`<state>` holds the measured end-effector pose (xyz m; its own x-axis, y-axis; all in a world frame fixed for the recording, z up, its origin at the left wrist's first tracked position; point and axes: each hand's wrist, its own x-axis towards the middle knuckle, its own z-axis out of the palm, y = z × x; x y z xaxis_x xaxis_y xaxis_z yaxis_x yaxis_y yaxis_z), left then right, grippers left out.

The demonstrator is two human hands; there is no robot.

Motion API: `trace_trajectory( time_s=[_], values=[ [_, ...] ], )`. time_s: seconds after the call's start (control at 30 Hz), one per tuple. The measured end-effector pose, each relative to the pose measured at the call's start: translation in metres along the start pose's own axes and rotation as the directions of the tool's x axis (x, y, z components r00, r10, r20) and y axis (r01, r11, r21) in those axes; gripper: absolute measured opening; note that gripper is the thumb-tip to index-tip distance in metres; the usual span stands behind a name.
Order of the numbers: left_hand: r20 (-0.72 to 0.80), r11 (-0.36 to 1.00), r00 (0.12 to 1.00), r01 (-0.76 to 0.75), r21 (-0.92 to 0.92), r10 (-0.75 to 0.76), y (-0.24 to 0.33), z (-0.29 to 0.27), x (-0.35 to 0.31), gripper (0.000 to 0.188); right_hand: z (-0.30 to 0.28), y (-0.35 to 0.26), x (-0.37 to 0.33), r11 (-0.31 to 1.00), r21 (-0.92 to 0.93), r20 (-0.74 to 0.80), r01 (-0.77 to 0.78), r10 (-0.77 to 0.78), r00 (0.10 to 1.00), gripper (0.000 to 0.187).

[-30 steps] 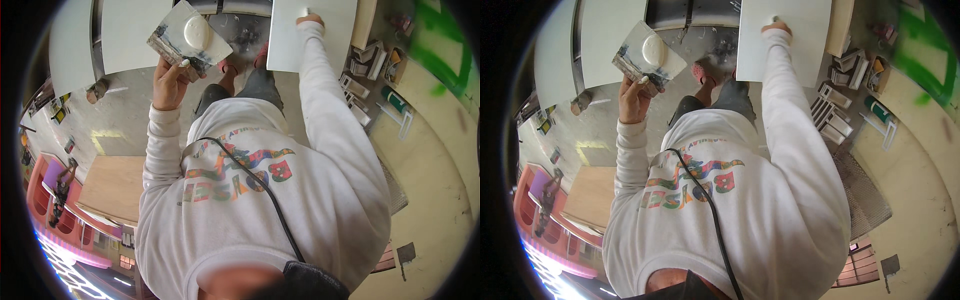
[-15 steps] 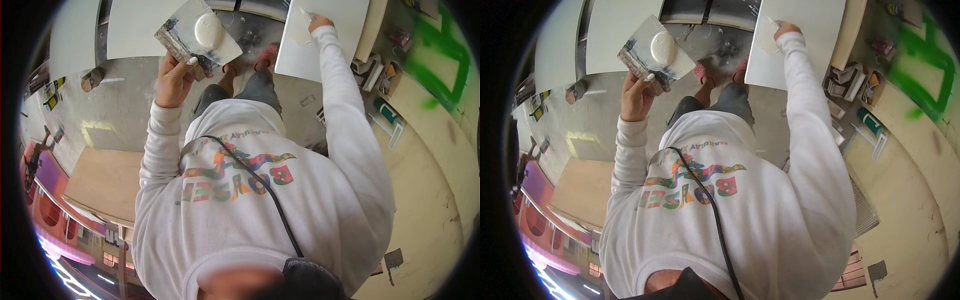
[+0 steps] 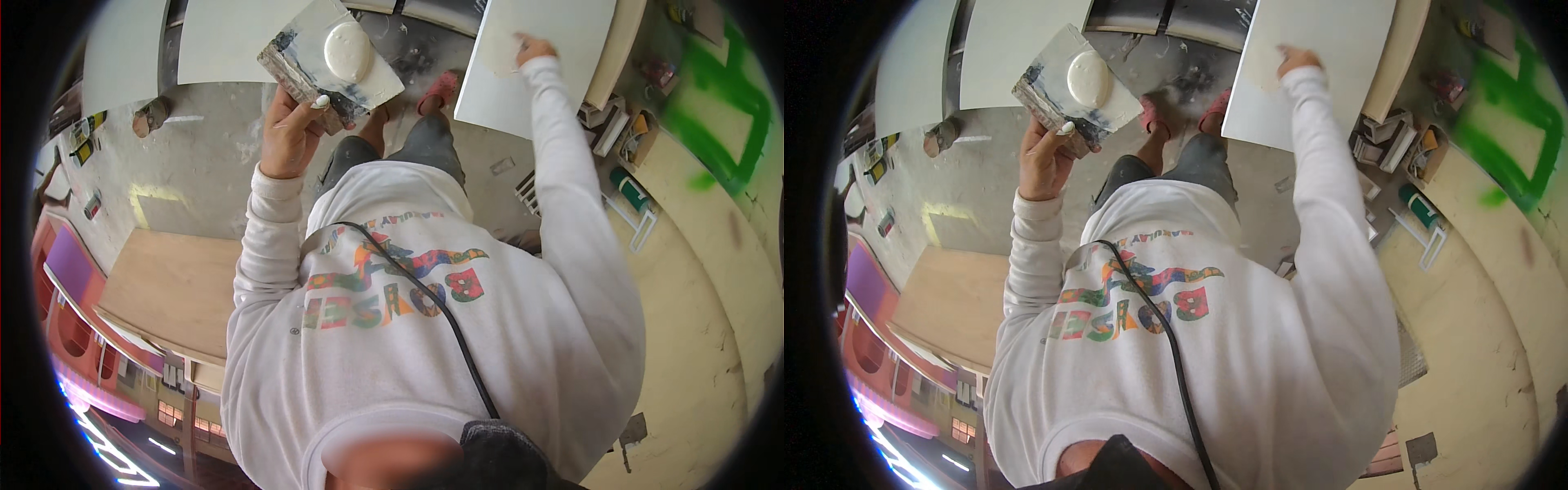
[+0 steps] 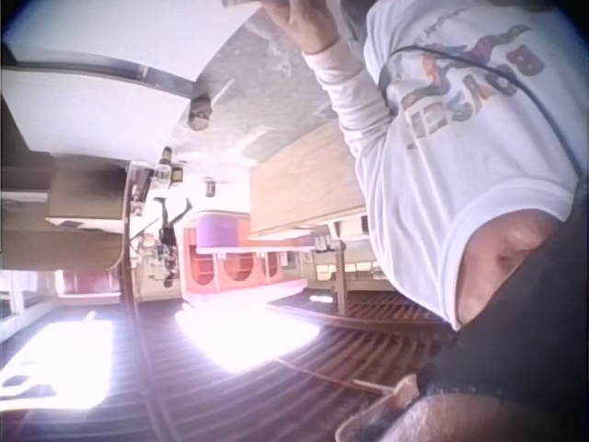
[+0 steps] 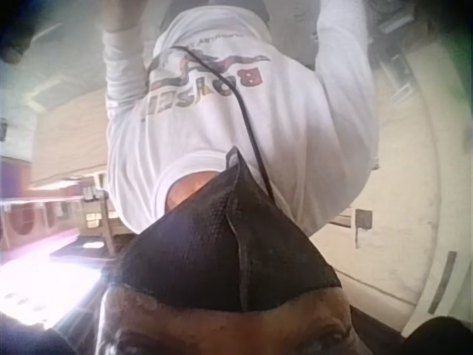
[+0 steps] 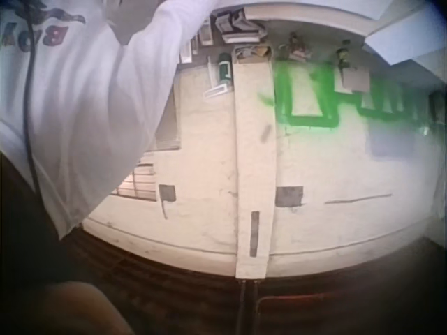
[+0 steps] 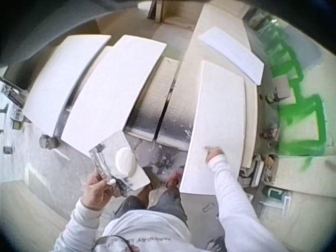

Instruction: Applying white wood putty or filler to white furniture boards using a hand-held spreader.

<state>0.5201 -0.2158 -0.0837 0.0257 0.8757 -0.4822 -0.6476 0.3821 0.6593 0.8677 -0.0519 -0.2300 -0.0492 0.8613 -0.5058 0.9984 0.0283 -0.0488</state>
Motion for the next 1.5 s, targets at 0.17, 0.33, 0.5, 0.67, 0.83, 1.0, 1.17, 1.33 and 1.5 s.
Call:
trace_trajectory(
  time_s=[0.17, 0.33, 0.5, 0.67, 0.83, 1.0, 1.17, 1.33, 1.5],
  values=[
    [-0.017, 0.999, 1.000, 0.002, 0.040, -0.001, 0.001, 0.008, -0.002, 0.037, -0.006, 0.044, 0.083, 0.998, -0.057, -0.042, 0.023, -0.025, 0.999, 0.034],
    [-0.016, 0.999, 0.999, 0.032, 0.014, -0.032, -0.001, 0.002, -0.004, 0.039, 0.005, -0.007, 0.007, 0.976, -0.204, 0.058, 0.073, -0.063, 0.996, 0.041],
    [0.021, 0.997, 0.998, 0.063, 0.050, -0.064, -0.005, 0.003, -0.001, 0.039, 0.046, -0.019, -0.098, 0.986, -0.104, 0.159, 0.128, -0.111, 0.981, 0.034],
    [0.157, 0.994, 0.984, 0.071, 0.086, -0.084, 0.003, 0.012, 0.007, 0.039, 0.043, 0.058, -0.113, 0.760, 0.506, -0.124, -0.409, 0.533, 0.837, 0.025],
    [0.163, 0.983, 0.974, 0.143, 0.112, -0.160, 0.004, 0.028, 0.014, 0.040, 0.046, 0.102, -0.098, 0.698, 0.393, -0.067, -0.599, 0.671, 0.738, 0.033],
    [0.168, 0.965, 0.968, 0.151, 0.213, -0.188, 0.015, 0.028, 0.015, 0.038, 0.107, 0.065, -0.128, 0.980, 0.066, -0.372, -0.188, 0.199, 0.907, 0.038],
    [0.187, 0.973, 0.965, 0.151, 0.178, -0.184, 0.016, 0.028, 0.015, 0.040, 0.037, 0.054, -0.129, 0.671, 0.191, 0.212, -0.716, 0.685, 0.698, 0.034],
    [0.205, 0.974, 0.962, 0.147, 0.175, -0.182, 0.017, 0.033, 0.015, 0.041, 0.029, 0.070, -0.073, 0.851, -0.293, 0.350, -0.436, 0.520, 0.779, 0.027],
    [0.116, 0.982, 0.981, 0.142, 0.127, -0.157, 0.012, 0.033, 0.010, 0.041, -0.004, 0.016, -0.004, 0.938, -0.340, 0.332, -0.069, 0.189, 0.924, 0.028]
  ],
)
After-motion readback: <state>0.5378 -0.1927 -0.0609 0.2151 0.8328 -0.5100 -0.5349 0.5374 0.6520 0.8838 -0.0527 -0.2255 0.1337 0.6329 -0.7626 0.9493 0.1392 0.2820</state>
